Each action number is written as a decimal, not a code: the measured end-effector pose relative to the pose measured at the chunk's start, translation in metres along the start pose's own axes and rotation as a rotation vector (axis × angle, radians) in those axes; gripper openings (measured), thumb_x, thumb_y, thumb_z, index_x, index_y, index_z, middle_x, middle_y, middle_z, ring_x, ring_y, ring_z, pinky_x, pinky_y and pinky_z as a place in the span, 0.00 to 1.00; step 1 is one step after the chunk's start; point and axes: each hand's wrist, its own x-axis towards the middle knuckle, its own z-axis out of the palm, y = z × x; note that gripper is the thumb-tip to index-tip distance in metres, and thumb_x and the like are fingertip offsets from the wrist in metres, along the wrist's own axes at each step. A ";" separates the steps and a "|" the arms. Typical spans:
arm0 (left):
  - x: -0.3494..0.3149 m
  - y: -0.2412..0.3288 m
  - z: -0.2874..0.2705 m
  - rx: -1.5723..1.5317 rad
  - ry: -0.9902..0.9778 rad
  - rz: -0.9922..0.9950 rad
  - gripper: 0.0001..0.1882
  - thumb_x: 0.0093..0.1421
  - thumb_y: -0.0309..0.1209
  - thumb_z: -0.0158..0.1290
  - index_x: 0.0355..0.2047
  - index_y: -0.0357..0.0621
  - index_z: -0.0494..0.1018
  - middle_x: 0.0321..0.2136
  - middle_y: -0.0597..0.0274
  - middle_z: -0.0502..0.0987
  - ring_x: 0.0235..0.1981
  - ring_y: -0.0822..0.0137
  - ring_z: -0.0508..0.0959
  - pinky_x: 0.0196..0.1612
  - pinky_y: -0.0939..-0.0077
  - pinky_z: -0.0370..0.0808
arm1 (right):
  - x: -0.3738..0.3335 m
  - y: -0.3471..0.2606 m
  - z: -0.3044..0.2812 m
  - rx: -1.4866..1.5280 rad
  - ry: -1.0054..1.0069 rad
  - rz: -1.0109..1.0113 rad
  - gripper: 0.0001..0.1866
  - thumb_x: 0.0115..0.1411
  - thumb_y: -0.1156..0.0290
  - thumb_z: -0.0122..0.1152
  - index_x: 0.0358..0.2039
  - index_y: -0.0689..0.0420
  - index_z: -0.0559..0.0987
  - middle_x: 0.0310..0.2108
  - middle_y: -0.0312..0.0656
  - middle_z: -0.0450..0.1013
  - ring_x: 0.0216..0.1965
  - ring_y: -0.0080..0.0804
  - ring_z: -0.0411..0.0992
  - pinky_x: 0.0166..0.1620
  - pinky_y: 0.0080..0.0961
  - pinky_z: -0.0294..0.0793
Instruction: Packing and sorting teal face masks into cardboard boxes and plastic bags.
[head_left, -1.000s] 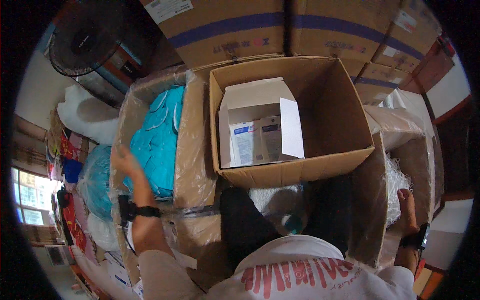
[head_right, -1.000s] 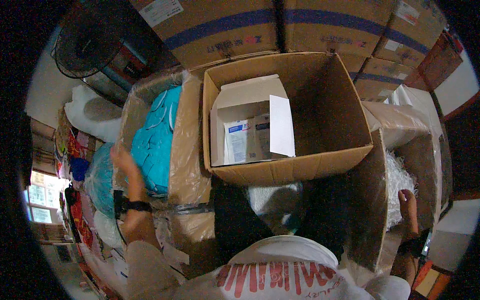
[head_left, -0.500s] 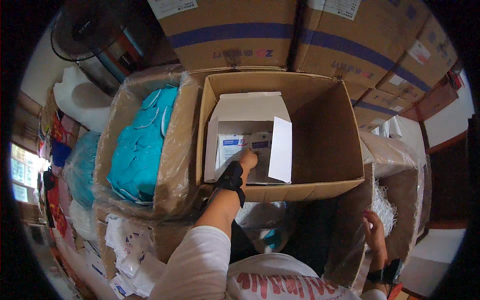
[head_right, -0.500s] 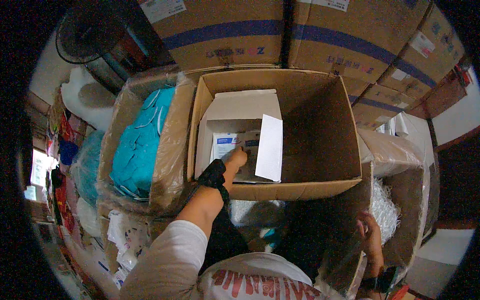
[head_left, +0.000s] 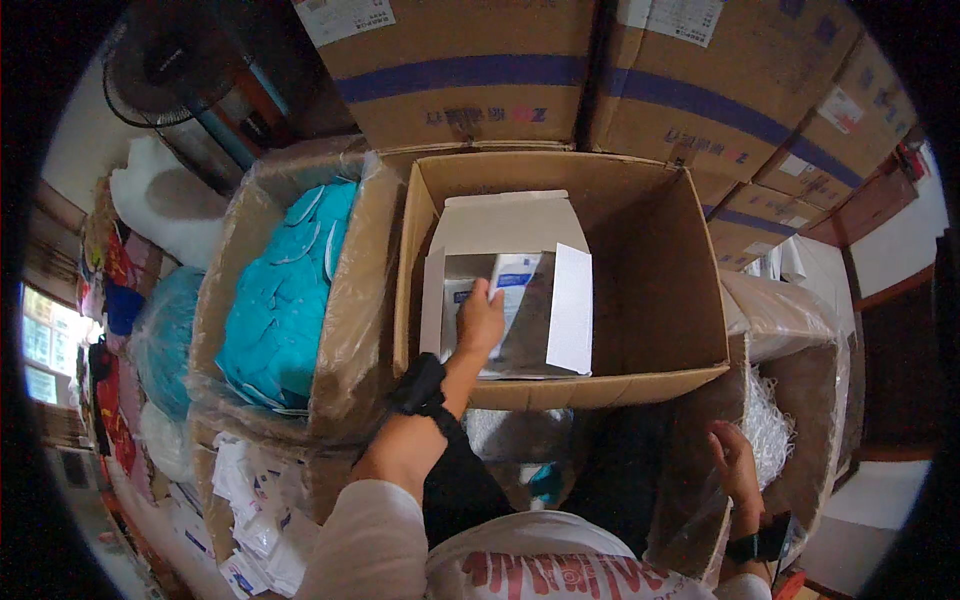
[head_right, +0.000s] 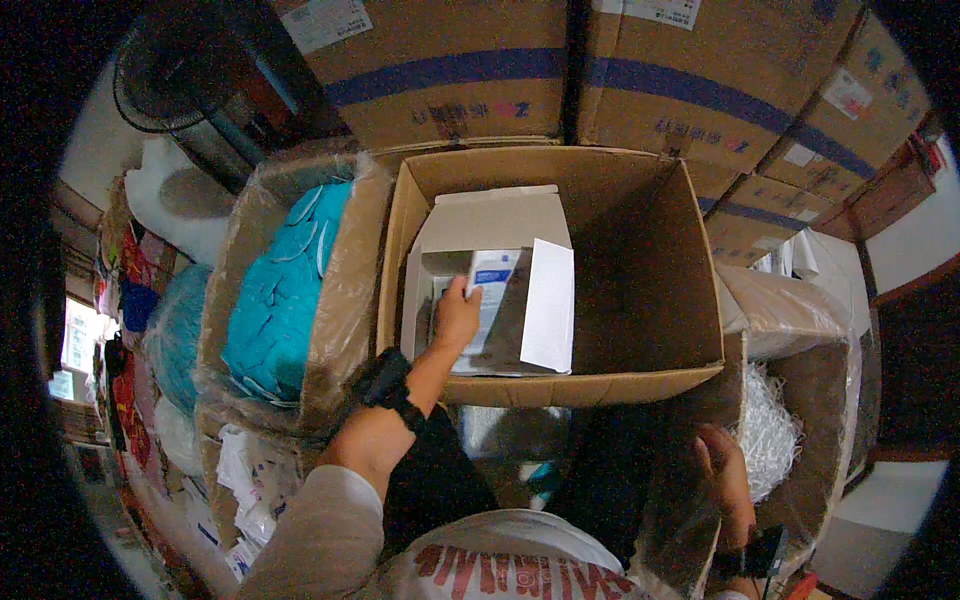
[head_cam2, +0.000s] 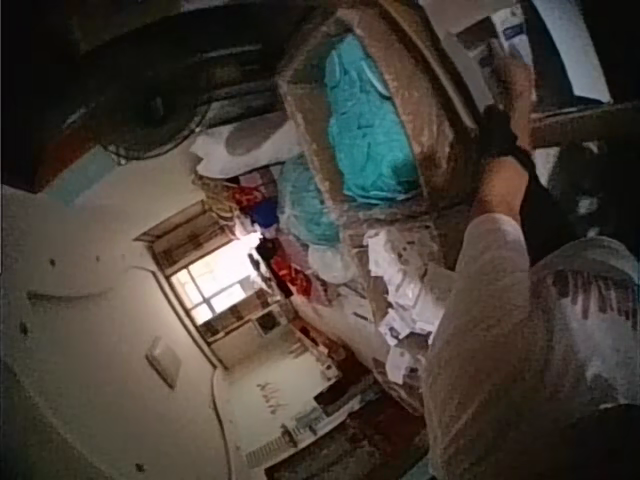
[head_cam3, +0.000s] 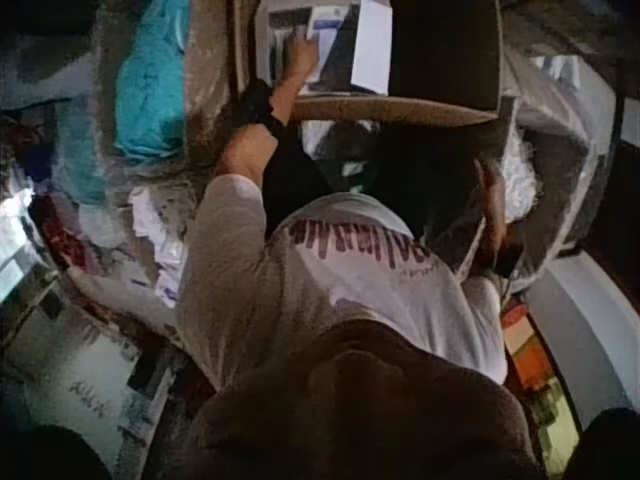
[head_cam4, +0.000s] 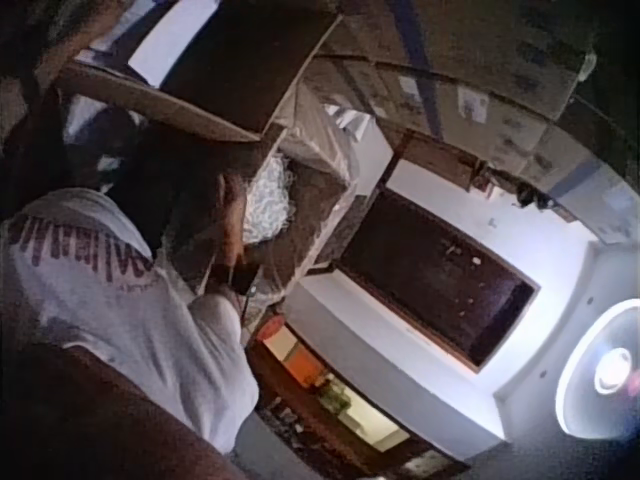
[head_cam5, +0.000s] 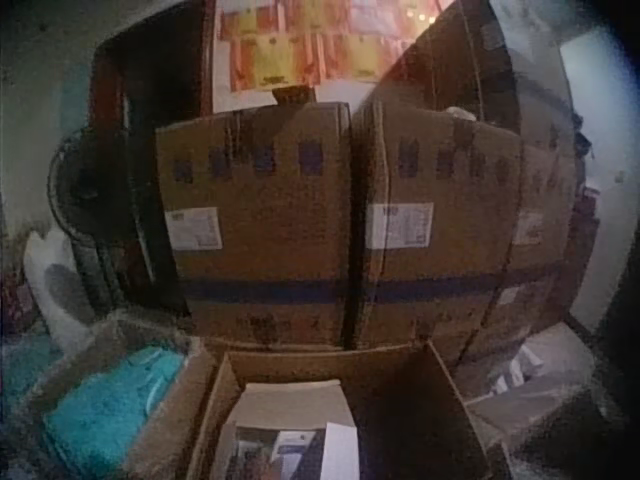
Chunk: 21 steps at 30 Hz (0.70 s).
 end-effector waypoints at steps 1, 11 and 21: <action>0.001 0.001 -0.012 -0.025 0.001 -0.052 0.12 0.56 0.36 0.47 0.31 0.39 0.62 0.29 0.42 0.71 0.34 0.41 0.70 0.35 0.56 0.66 | 0.004 -0.013 0.002 0.038 -0.014 -0.010 0.10 0.57 0.74 0.51 0.37 0.65 0.72 0.36 0.47 0.70 0.39 0.36 0.69 0.43 0.24 0.66; 0.011 -0.055 -0.034 -0.516 0.017 -0.278 0.17 0.54 0.35 0.51 0.40 0.35 0.67 0.33 0.52 0.74 0.34 0.62 0.73 0.38 0.68 0.67 | -0.012 -0.003 0.028 0.077 -0.077 -0.099 0.09 0.56 0.72 0.52 0.36 0.63 0.73 0.37 0.47 0.70 0.39 0.41 0.70 0.41 0.26 0.69; -0.004 -0.020 0.049 0.125 -0.464 -0.306 0.24 0.54 0.33 0.41 0.50 0.36 0.59 0.48 0.42 0.64 0.50 0.50 0.65 0.50 0.65 0.62 | -0.078 0.010 0.008 -0.009 -0.037 0.116 0.09 0.56 0.71 0.53 0.35 0.63 0.74 0.32 0.41 0.72 0.35 0.26 0.70 0.38 0.21 0.68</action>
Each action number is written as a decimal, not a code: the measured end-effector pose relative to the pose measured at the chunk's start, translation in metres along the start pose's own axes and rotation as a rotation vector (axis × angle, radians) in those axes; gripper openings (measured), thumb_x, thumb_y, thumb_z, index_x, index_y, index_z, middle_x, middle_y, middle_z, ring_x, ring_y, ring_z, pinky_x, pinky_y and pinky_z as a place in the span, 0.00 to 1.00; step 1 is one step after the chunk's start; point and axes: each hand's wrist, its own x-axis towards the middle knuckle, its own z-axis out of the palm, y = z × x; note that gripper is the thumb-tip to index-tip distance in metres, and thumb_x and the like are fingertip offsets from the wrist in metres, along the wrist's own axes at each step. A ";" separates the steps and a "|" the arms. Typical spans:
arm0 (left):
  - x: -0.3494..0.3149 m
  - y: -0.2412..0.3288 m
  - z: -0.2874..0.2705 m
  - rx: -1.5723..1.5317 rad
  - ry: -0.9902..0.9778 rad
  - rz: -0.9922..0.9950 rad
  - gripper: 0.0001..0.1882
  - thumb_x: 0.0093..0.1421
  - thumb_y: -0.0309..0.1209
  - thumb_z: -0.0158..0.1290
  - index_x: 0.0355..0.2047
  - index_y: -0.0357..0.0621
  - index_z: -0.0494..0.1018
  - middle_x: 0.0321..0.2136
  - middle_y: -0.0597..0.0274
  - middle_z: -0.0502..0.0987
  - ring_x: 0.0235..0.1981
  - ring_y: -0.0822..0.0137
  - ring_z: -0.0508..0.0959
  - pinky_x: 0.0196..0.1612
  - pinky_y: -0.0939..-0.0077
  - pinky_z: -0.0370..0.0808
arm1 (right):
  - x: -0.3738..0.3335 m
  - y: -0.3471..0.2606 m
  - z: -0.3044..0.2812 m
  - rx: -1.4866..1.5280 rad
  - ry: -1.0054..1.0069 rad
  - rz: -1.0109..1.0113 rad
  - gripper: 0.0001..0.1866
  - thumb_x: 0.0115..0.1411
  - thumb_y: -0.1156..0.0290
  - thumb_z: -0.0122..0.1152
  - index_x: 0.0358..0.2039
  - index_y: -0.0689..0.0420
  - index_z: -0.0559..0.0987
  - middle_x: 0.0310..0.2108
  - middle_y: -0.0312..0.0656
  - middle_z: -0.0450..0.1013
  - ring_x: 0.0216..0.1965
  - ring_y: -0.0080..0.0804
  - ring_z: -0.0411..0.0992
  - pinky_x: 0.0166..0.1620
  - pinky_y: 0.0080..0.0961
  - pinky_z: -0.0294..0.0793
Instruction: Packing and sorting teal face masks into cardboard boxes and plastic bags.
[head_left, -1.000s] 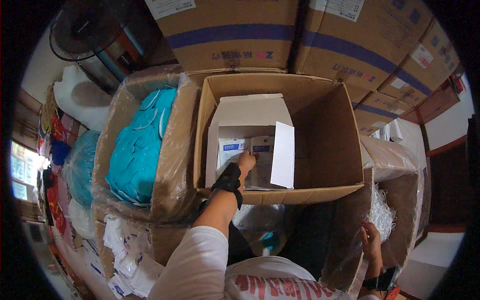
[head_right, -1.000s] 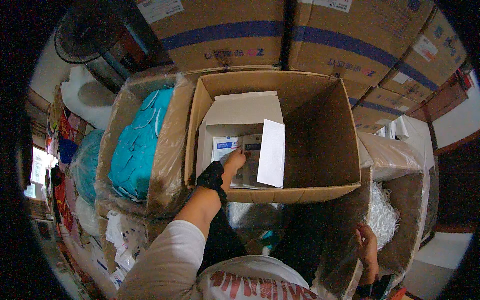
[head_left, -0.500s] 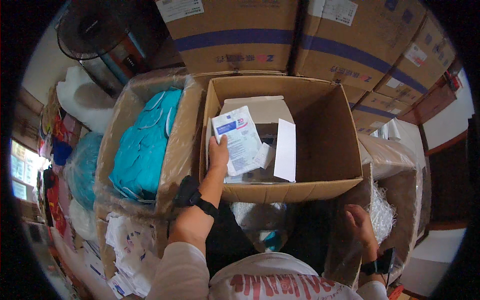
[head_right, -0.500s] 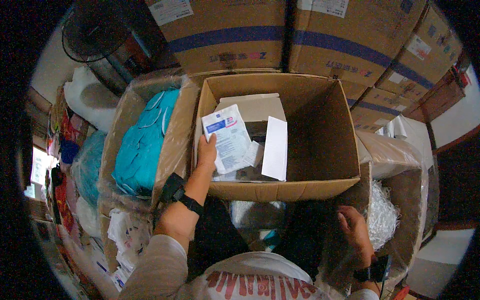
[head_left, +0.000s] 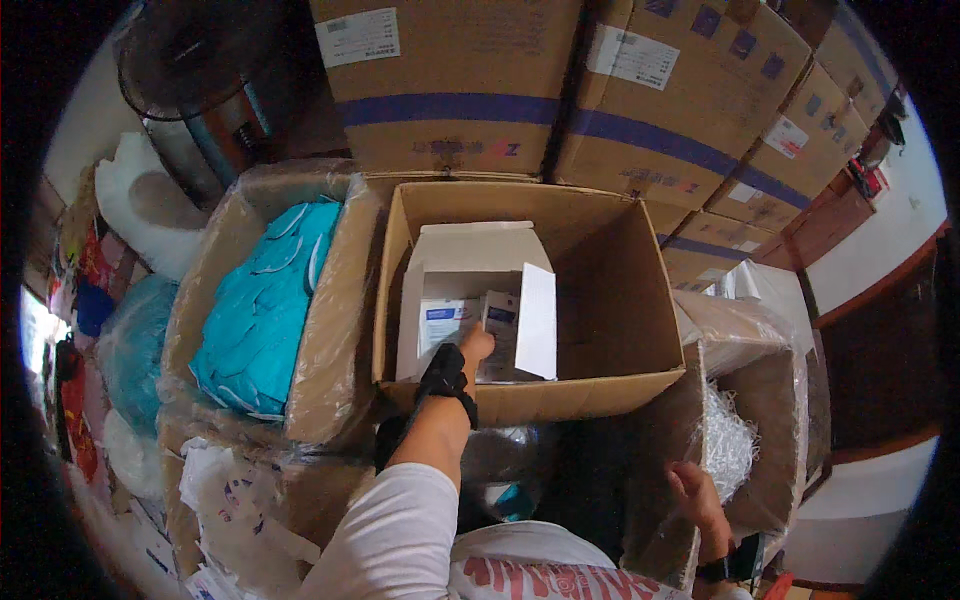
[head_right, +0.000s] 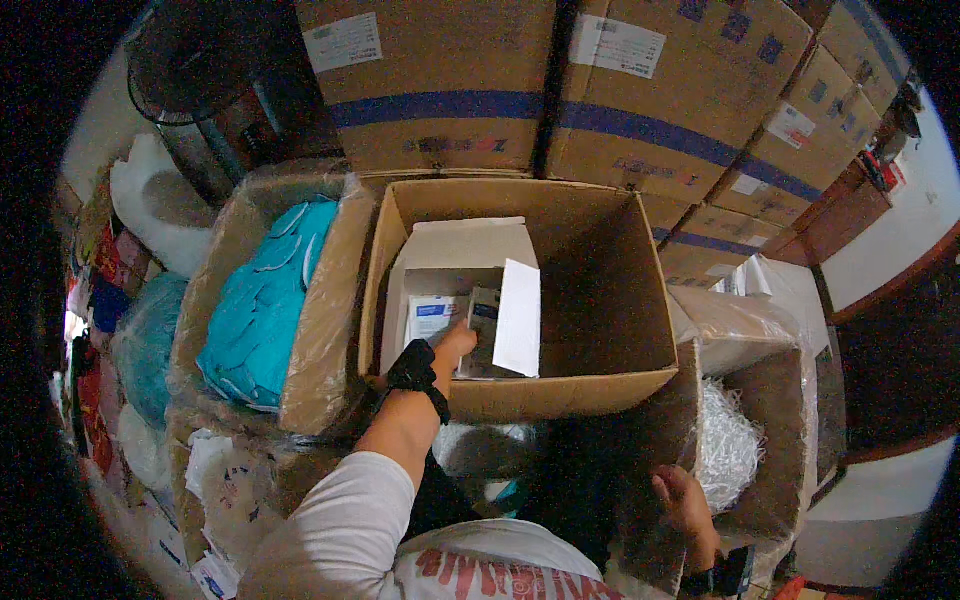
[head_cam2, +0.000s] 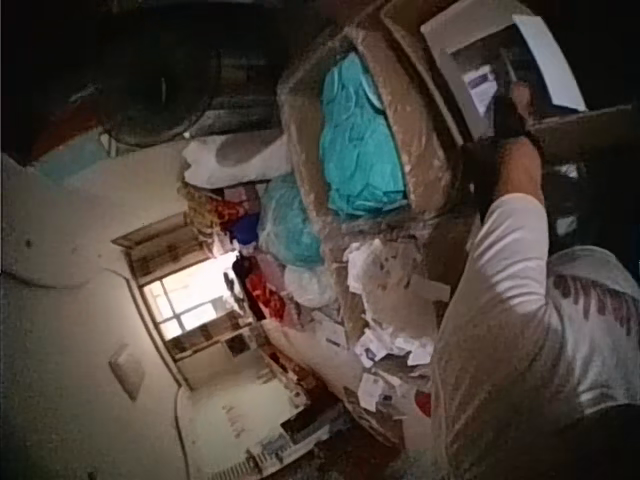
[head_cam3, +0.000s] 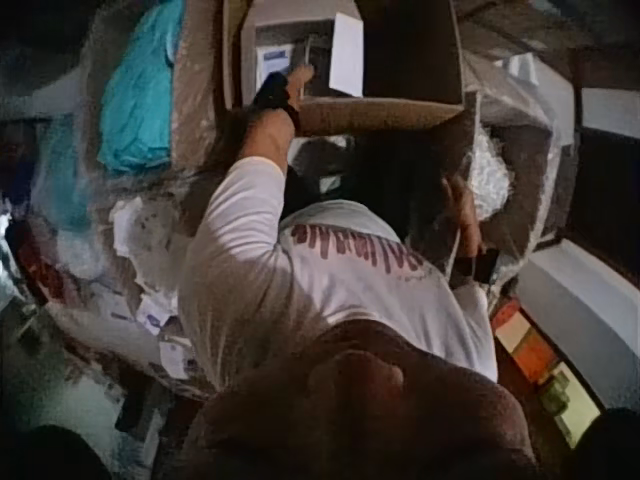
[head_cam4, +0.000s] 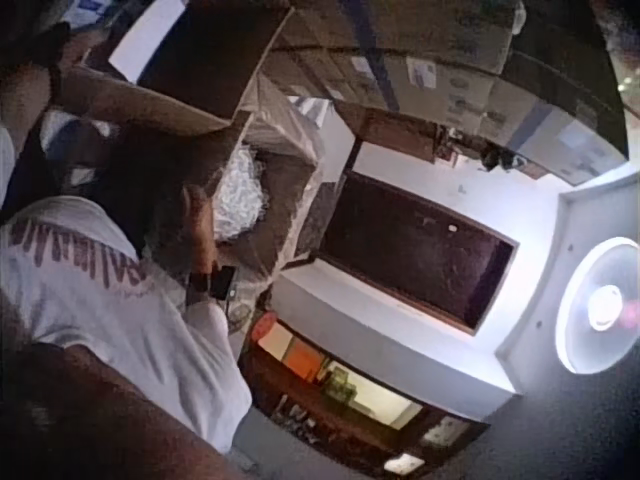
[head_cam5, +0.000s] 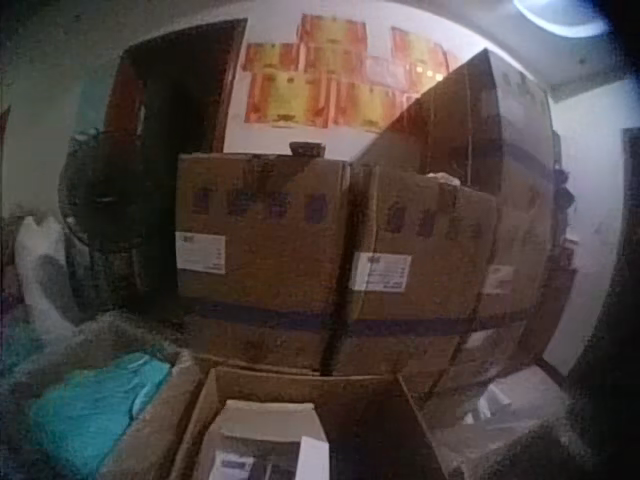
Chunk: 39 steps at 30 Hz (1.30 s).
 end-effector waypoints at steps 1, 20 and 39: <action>0.002 -0.003 0.005 -0.078 0.076 0.052 0.21 0.52 0.32 0.42 0.47 0.35 0.61 0.44 0.41 0.67 0.47 0.49 0.67 0.48 0.62 0.64 | -0.003 0.003 -0.002 -0.021 -0.015 0.029 0.10 0.57 0.71 0.53 0.36 0.63 0.74 0.31 0.41 0.72 0.34 0.25 0.69 0.37 0.21 0.68; -0.169 0.057 -0.118 -0.323 0.393 0.819 0.28 0.53 0.24 0.47 0.55 0.40 0.53 0.45 0.47 0.67 0.46 0.58 0.69 0.48 0.70 0.64 | 0.057 -0.092 0.009 0.088 0.015 -0.451 0.15 0.56 0.71 0.53 0.44 0.61 0.70 0.42 0.48 0.68 0.44 0.39 0.67 0.47 0.28 0.65; -0.297 0.037 -0.092 -0.673 0.016 0.795 0.15 0.60 0.33 0.47 0.42 0.36 0.64 0.32 0.65 0.72 0.33 0.79 0.69 0.38 0.85 0.66 | 0.026 -0.193 0.076 1.031 -0.123 -0.503 0.16 0.60 0.65 0.49 0.46 0.61 0.64 0.42 0.38 0.67 0.44 0.23 0.64 0.47 0.23 0.64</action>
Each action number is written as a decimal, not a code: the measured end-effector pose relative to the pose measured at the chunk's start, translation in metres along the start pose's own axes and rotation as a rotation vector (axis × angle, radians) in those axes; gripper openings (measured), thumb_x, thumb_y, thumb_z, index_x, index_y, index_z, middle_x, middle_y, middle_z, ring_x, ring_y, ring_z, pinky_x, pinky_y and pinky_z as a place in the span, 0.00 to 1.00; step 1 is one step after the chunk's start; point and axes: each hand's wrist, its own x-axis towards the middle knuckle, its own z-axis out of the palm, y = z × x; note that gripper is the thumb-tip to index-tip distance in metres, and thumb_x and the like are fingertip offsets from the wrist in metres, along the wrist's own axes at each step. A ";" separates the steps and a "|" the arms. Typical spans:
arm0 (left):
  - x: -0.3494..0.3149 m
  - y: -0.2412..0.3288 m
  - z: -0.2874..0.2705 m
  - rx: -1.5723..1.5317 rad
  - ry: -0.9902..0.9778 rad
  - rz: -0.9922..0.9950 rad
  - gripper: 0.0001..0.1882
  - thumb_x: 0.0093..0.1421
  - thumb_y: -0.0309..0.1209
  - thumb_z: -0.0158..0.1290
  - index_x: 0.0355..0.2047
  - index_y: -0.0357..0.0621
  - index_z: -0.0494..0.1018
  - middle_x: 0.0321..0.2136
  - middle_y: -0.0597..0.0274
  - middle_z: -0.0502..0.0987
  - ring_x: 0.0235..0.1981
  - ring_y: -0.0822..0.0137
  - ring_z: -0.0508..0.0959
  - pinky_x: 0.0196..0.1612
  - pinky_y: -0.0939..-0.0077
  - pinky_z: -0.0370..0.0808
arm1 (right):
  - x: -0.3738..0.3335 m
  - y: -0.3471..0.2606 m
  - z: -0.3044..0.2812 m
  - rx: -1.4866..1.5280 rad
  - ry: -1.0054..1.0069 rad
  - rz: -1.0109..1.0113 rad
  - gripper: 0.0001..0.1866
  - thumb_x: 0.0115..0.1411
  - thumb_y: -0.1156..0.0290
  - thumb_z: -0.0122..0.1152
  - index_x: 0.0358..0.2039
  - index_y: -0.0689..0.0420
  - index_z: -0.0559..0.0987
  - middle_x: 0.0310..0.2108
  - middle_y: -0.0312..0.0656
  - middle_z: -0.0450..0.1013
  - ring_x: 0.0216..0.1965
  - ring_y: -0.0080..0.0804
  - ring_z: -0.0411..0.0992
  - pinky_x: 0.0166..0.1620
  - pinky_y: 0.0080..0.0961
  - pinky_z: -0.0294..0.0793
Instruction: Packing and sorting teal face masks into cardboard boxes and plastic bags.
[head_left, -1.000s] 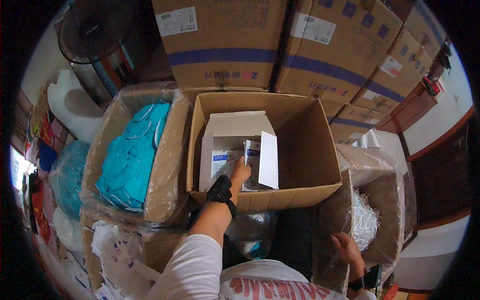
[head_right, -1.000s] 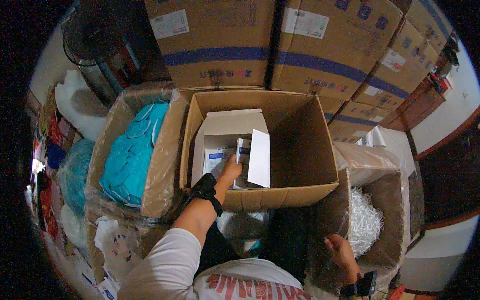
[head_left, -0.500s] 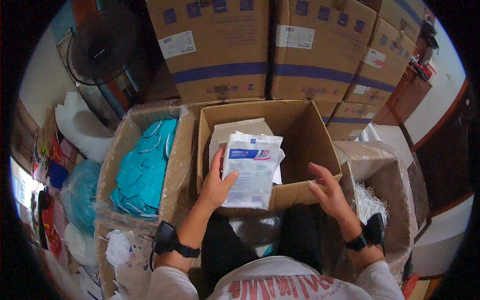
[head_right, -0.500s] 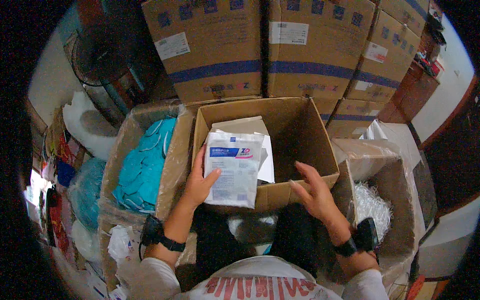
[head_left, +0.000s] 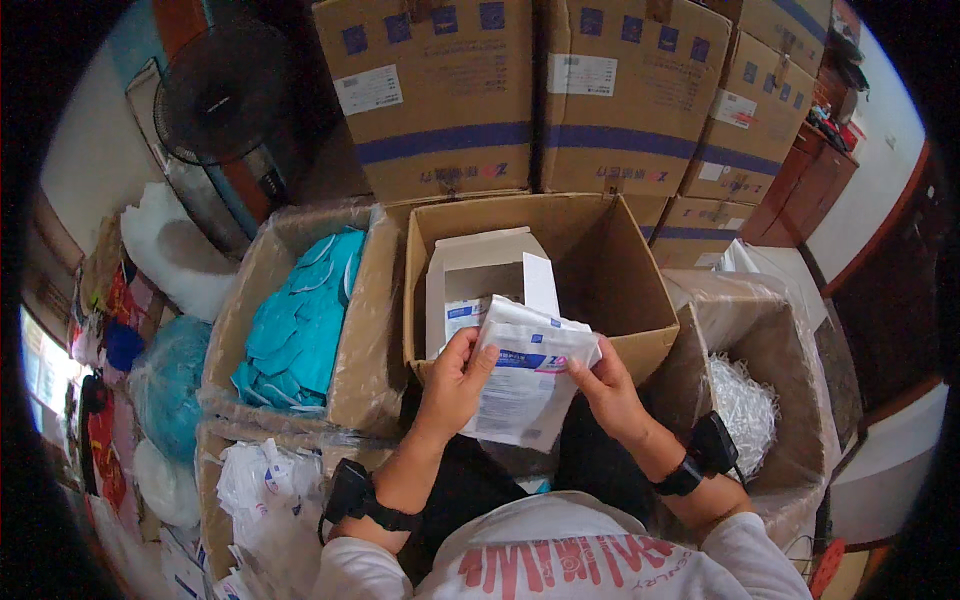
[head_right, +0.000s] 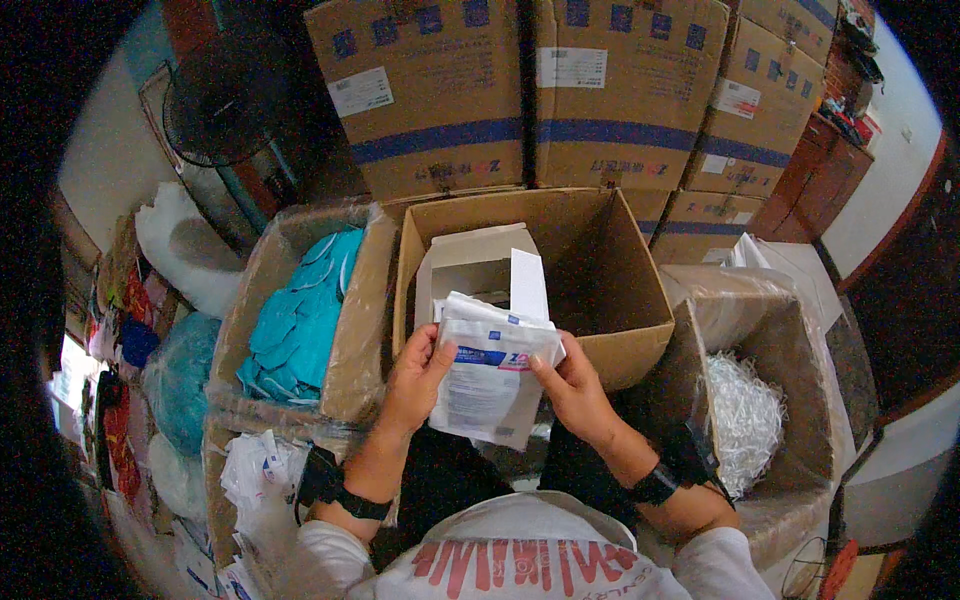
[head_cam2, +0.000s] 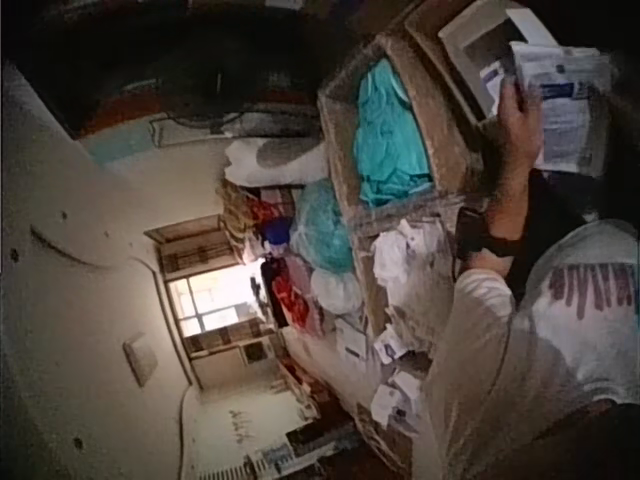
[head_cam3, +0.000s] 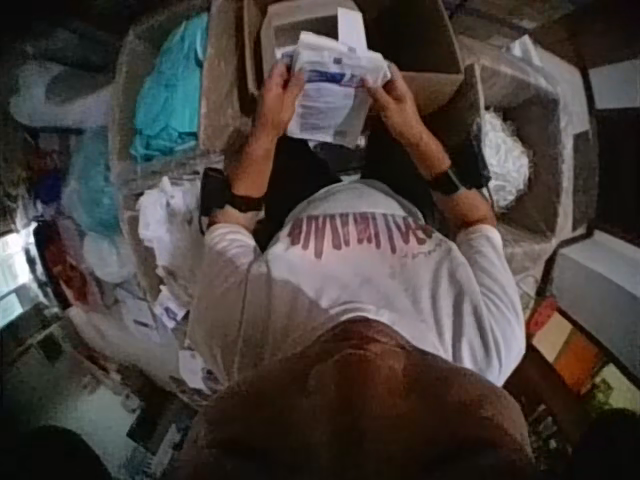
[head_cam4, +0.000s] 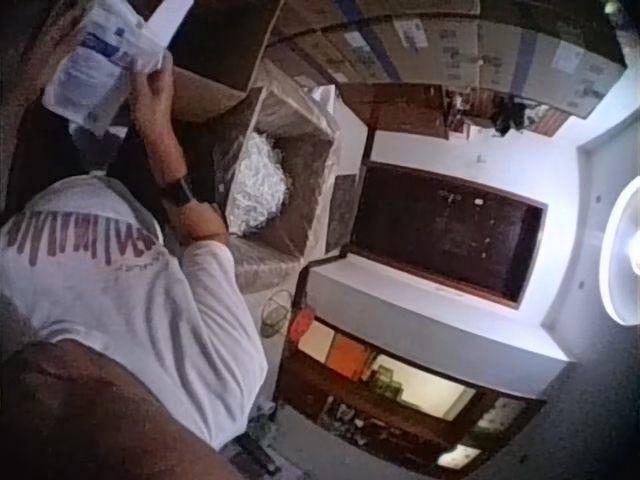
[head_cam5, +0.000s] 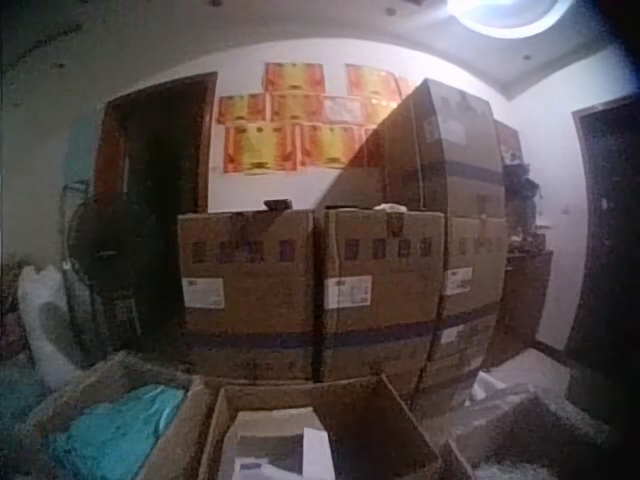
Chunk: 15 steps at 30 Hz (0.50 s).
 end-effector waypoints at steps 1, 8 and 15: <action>-0.001 0.000 0.003 -0.051 0.004 0.035 0.12 0.60 0.33 0.47 0.40 0.37 0.65 0.28 0.67 0.72 0.29 0.81 0.68 0.34 0.87 0.65 | -0.005 -0.001 -0.002 0.014 -0.042 0.073 0.18 0.60 0.65 0.49 0.47 0.61 0.63 0.43 0.38 0.66 0.44 0.23 0.64 0.48 0.23 0.64; -0.002 -0.009 0.002 -0.222 0.315 0.029 0.10 0.60 0.35 0.47 0.35 0.40 0.67 0.29 0.67 0.72 0.29 0.79 0.69 0.32 0.85 0.66 | -0.035 0.002 -0.015 -0.031 -0.295 0.344 0.23 0.61 0.61 0.46 0.52 0.62 0.61 0.45 0.40 0.65 0.45 0.25 0.64 0.49 0.24 0.64; -0.012 -0.009 -0.003 -0.632 0.362 -0.160 0.14 0.59 0.39 0.46 0.38 0.41 0.68 0.34 0.63 0.73 0.35 0.71 0.72 0.40 0.77 0.69 | -0.044 0.008 -0.006 -0.008 -0.195 0.484 0.24 0.63 0.53 0.36 0.49 0.60 0.65 0.41 0.38 0.68 0.42 0.24 0.66 0.45 0.23 0.66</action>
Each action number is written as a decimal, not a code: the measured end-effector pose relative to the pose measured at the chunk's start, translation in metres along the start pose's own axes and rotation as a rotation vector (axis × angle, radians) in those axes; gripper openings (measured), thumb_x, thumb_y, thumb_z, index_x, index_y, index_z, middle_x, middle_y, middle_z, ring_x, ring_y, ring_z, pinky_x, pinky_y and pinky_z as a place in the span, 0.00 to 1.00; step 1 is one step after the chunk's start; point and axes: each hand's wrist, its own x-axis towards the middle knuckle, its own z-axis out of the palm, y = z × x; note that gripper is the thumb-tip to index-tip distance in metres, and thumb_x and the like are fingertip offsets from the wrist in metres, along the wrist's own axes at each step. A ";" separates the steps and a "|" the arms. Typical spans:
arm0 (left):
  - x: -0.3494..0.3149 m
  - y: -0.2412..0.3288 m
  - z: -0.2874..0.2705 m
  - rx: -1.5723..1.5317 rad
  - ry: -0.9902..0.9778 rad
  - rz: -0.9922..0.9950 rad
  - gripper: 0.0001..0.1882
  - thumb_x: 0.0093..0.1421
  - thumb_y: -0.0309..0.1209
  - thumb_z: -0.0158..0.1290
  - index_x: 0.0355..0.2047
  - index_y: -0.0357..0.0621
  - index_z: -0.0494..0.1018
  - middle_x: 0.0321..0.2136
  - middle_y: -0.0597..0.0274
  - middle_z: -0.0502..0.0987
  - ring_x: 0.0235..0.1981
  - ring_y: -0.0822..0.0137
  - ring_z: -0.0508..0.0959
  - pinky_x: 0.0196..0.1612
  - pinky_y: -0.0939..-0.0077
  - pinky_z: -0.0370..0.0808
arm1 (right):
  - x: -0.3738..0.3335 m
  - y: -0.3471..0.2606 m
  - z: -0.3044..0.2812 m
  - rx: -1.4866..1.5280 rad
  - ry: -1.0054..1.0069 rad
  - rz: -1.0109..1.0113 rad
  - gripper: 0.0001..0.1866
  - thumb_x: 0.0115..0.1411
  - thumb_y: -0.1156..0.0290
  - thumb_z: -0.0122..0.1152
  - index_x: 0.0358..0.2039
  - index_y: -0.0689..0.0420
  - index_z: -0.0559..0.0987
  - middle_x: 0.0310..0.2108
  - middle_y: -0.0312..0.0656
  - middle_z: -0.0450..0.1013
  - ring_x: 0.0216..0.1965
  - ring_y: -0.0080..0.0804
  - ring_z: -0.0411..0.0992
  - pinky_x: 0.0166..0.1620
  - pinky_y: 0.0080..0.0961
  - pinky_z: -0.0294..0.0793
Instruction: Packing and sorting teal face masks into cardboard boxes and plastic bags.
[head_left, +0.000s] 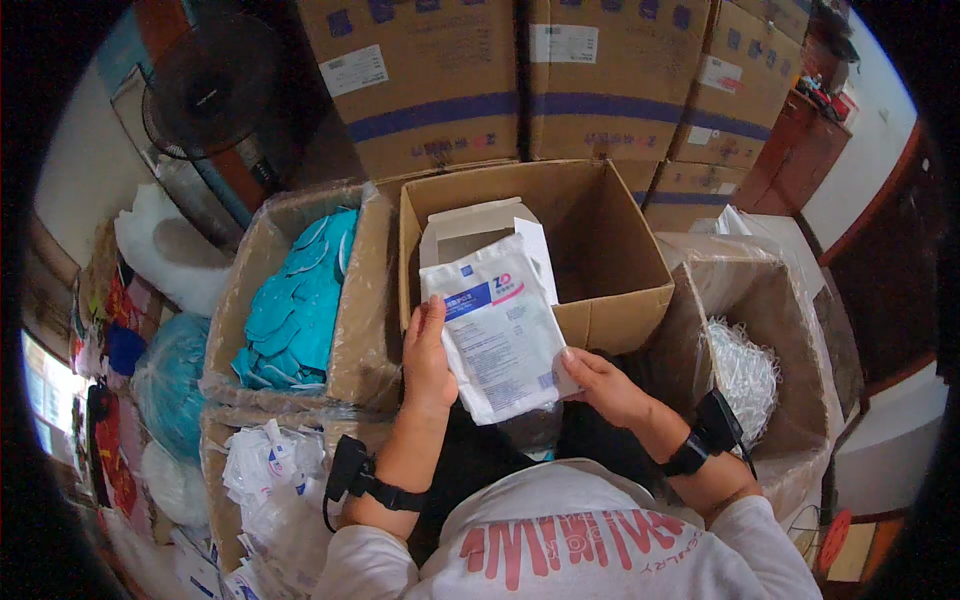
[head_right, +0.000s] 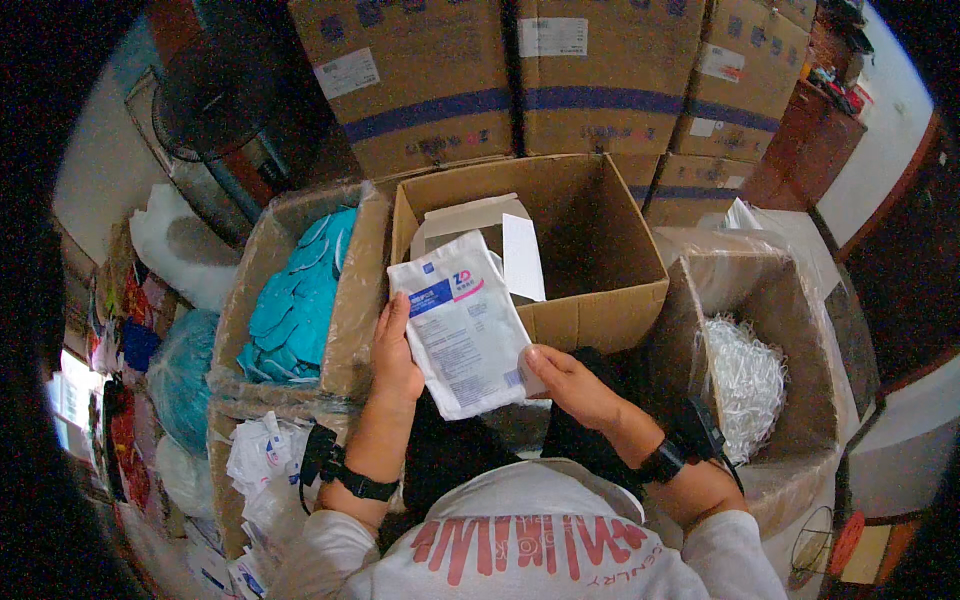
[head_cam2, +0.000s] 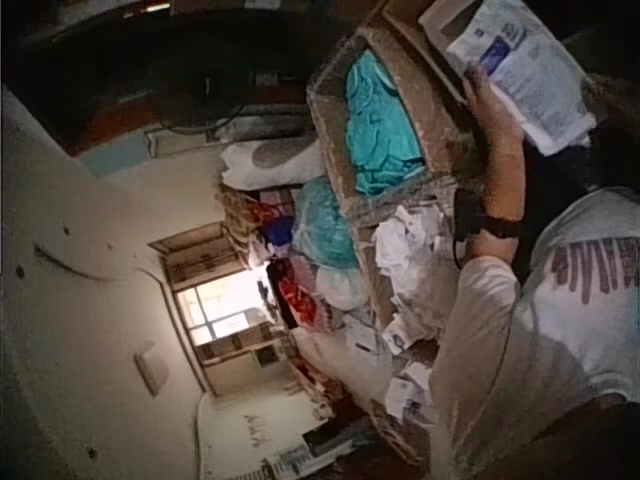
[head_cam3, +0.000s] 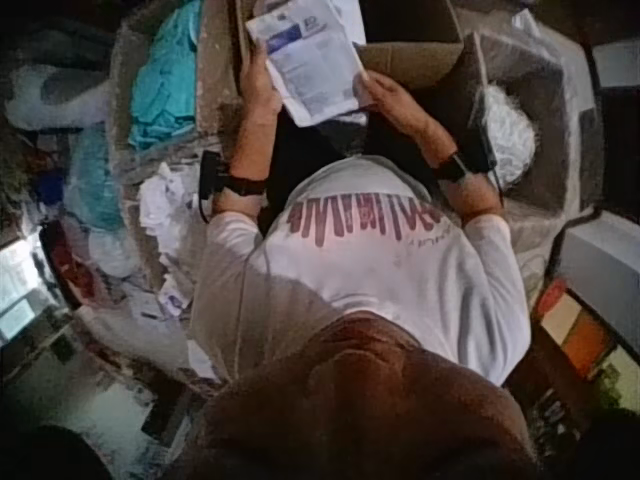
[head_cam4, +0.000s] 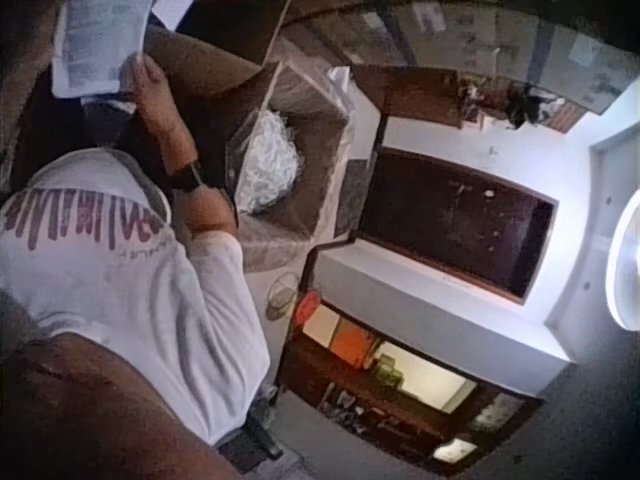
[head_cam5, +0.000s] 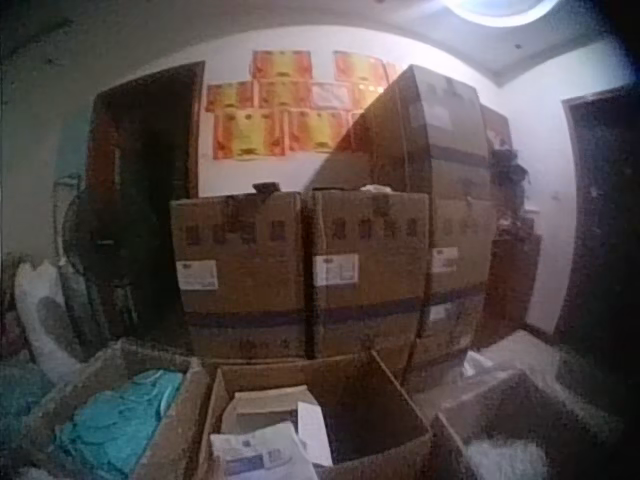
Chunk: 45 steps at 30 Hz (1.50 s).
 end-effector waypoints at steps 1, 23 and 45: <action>-0.002 0.000 0.000 -0.060 0.011 -0.048 0.15 0.60 0.40 0.46 0.39 0.41 0.68 0.36 0.62 0.73 0.37 0.70 0.73 0.41 0.76 0.69 | 0.002 0.005 0.002 0.069 0.014 -0.005 0.25 0.63 0.52 0.34 0.48 0.59 0.66 0.40 0.38 0.68 0.41 0.24 0.67 0.44 0.22 0.67; -0.029 0.024 0.023 1.677 -0.583 0.893 0.14 0.54 0.34 0.49 0.41 0.45 0.70 0.39 0.57 0.72 0.47 0.62 0.68 0.53 0.66 0.58 | 0.018 -0.021 -0.008 -1.145 -0.010 -0.443 0.10 0.58 0.64 0.50 0.35 0.56 0.71 0.21 0.50 0.69 0.22 0.46 0.69 0.26 0.33 0.68; -0.038 -0.012 0.005 1.673 -0.838 0.368 0.07 0.57 0.34 0.43 0.28 0.45 0.68 0.24 0.58 0.71 0.31 0.58 0.71 0.36 0.65 0.65 | 0.024 -0.049 -0.019 -1.133 -0.634 -0.002 0.18 0.58 0.55 0.47 0.30 0.59 0.73 0.25 0.51 0.72 0.28 0.50 0.70 0.31 0.38 0.68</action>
